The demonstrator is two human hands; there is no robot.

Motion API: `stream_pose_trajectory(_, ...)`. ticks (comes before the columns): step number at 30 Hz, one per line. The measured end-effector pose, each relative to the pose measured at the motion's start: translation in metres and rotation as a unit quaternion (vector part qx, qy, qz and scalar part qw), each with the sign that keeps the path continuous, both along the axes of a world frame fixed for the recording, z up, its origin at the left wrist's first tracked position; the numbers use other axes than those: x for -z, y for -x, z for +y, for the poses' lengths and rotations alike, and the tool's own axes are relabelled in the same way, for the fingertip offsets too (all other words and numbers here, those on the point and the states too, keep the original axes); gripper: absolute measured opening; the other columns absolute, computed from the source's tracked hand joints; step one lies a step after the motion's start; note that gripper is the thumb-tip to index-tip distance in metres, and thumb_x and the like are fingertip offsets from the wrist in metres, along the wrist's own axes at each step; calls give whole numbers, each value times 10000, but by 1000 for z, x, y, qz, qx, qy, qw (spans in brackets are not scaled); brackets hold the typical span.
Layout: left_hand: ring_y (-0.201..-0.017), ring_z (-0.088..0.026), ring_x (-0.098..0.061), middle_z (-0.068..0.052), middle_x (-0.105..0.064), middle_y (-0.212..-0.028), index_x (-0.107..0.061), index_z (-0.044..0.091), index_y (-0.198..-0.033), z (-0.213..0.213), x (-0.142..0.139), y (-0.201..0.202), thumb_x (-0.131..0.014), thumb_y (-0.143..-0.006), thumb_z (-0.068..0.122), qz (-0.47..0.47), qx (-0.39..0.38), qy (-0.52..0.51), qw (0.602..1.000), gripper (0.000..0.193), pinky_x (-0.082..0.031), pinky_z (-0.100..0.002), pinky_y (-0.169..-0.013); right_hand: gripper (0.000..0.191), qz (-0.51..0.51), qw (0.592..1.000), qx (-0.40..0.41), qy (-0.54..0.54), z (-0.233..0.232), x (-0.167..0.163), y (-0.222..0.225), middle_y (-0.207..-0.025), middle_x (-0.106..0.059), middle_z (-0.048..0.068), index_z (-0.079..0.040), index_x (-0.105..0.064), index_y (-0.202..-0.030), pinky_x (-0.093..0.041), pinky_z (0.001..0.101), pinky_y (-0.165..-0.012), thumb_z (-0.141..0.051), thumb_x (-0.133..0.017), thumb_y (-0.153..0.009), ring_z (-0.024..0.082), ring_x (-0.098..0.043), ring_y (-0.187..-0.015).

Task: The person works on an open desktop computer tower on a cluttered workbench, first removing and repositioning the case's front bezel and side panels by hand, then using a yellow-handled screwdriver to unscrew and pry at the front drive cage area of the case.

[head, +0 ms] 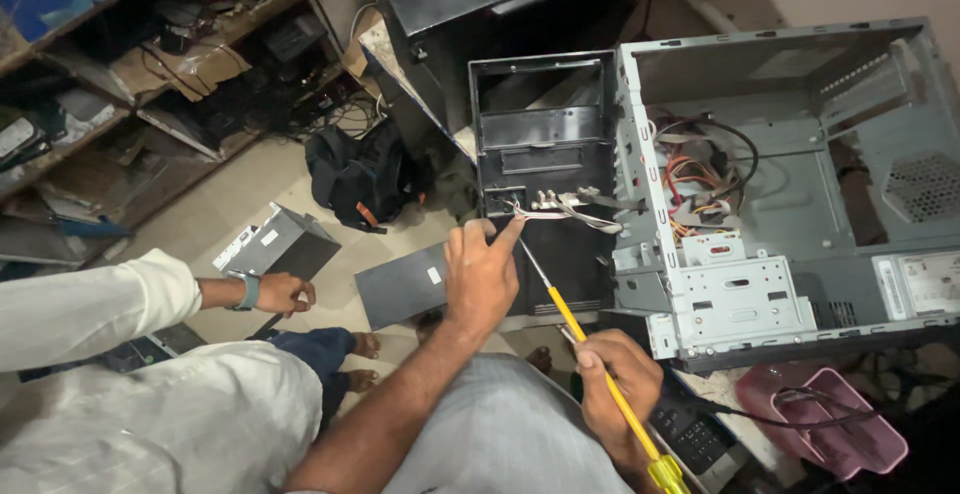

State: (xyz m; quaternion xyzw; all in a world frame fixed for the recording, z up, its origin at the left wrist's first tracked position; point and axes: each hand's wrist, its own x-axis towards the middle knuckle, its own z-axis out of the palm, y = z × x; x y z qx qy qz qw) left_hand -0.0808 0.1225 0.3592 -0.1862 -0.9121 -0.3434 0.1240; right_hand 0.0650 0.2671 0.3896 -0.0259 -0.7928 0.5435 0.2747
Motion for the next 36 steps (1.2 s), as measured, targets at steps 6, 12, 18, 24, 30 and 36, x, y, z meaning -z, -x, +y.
stream_pose_trajectory(6, -1111, -339, -507, -88, -588, -1363, -709, 103, -1262, 1, 2, 2, -672, -841, 78, 59, 17, 17, 998, 423, -402, -478, -934, 97, 27, 999, 4, 25, -4, -4, -1, -775, -675, 121, 20, -671, -951, -529, 258, -602, -49, -604, -963, 155, -643, -636)
stream_pose_trajectory(12, -1195, -336, -485, -11, -549, -1505, -694, 56, -1172, -6, 6, 4, -679, -849, 99, 71, 70, 51, 994, 327, -361, -508, -1007, 74, 1, 999, -24, 42, -15, -10, 8, -838, -687, 128, 28, -624, -1034, -547, 275, -674, -32, -602, -995, 167, -668, -701)
stream_pose_trajectory(18, -1208, -325, -480, -8, -543, -1492, -679, 47, -1285, -7, 11, 4, -681, -813, 99, 79, 70, 66, 992, 475, -346, -521, -1020, 95, -67, 995, 49, 49, -27, -12, 32, -796, -723, 66, 12, -604, -992, -563, 248, -632, -83, -600, -998, 105, -675, -657)
stream_pose_trajectory(24, -1191, -324, -481, -4, -564, -1481, -672, 54, -1314, -5, 14, 0, -685, -814, 100, 97, 55, 47, 993, 502, -348, -513, -1043, 122, -153, 986, 53, 32, -25, -28, 60, -642, -655, 78, 15, -659, -915, -476, 268, -525, -102, -687, -937, 105, -600, -565)
stream_pose_trajectory(30, -1191, -331, -488, -13, -589, -1460, -677, 45, -1293, -8, 10, -1, -708, -803, 92, 75, 57, -3, 996, 493, -358, -497, -1040, 165, -132, 989, 14, -70, -15, -52, 76, -695, -661, 65, 34, -667, -897, -460, 284, -558, -124, -691, -934, 102, -601, -618)
stream_pose_trajectory(36, -1197, -364, -530, -130, -580, -1337, -695, 85, -1199, -16, 17, 7, -742, -841, 64, 51, -23, -154, 986, 362, -398, -480, -1045, 182, -218, 974, 5, 64, 2, -54, 93, -627, -576, 30, 1, -651, -818, -373, 258, -489, -143, -688, -924, 66, -480, -541)
